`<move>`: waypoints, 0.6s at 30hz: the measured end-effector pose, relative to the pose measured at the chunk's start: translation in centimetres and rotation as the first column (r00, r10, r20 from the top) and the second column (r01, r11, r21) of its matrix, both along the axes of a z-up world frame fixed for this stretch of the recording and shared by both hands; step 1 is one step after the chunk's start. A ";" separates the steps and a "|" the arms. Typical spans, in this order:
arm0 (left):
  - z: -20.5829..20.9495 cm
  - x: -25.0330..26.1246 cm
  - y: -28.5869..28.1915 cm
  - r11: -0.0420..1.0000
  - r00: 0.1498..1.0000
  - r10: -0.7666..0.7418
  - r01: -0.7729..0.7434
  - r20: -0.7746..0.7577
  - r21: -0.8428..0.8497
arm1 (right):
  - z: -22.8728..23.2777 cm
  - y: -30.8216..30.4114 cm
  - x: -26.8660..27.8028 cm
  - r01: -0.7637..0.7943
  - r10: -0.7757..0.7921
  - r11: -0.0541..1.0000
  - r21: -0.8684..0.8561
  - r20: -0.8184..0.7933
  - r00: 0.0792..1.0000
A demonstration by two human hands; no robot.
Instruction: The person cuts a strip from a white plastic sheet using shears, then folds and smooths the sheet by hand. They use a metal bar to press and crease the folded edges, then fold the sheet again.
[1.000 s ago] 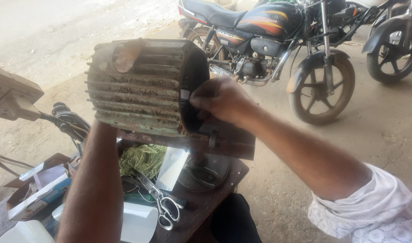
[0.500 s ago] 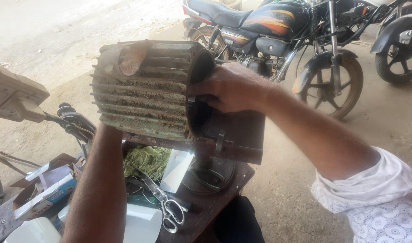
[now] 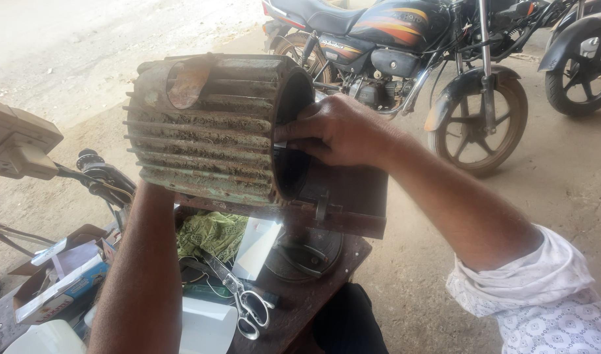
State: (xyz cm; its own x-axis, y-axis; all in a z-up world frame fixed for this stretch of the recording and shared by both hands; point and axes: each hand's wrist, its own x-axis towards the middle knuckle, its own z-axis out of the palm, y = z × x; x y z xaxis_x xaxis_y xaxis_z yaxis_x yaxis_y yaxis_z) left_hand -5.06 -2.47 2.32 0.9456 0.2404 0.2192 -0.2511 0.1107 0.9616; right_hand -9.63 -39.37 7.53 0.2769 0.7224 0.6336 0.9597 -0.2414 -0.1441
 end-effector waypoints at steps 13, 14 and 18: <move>0.7 -0.5 -1.3 0.999 0.999 -0.040 0.040 0.007 -0.004 | 0.1 0.1 -0.5 0.034 -0.034 0.999 0.010 -0.010 0.999; 0.5 -0.6 -1.5 0.999 0.999 -0.046 0.046 0.005 -0.009 | 0.2 0.2 -0.5 0.033 -0.033 0.999 0.021 -0.006 0.999; 0.1 -1.2 -1.3 0.999 0.999 -0.052 0.052 -0.008 -0.014 | 0.8 0.6 -0.4 -0.016 0.018 0.999 0.039 -0.042 0.999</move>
